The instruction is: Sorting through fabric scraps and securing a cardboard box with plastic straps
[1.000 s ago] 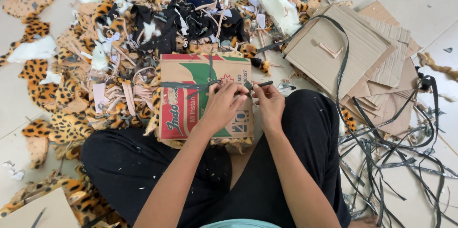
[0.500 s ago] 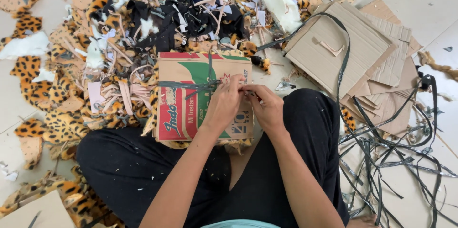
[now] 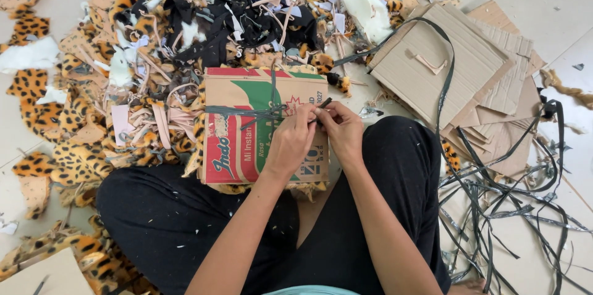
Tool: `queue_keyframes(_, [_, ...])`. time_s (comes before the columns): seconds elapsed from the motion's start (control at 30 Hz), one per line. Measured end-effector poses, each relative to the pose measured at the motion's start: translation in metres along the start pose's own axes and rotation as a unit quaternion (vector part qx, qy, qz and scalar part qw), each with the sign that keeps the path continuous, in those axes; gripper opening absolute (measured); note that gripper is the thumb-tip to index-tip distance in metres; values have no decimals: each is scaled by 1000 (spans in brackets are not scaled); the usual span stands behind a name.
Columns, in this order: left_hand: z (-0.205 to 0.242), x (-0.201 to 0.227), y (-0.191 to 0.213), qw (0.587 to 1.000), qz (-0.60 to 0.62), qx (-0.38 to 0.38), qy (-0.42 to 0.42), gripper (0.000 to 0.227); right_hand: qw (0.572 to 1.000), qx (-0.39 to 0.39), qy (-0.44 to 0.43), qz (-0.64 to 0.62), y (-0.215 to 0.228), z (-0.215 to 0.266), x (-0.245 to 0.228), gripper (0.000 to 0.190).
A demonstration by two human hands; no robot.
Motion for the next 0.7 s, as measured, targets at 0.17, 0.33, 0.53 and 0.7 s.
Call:
queue_keyframes(0.17, [-1,3,3,1000,-26,14,-6,33,999,-15,-35,-27,3,6,-31,15])
queue_keyframes(0.33, [1,4,1,1000,-17,18,13,27,994,-57,-68,59,11,7,-42,10])
queue_keyframes(0.53, [-2,6,7,999,3,-4,41,28,979,-126,32,158,29,15,-57,17])
queue_keyframes(0.7, [-8,5,23,987,125,-40,92,28,981,-143,70,109,34,10,-38,18])
Point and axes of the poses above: each hand's wrist, its own z-axis away from the middle knuckle, its own y-axis out of the back of the hand, x = y × z, the point moved 1 cm from there along -z, towards the middle knuckle, and after that the axes turned 4 degrees about z, right-handed, at the moved point
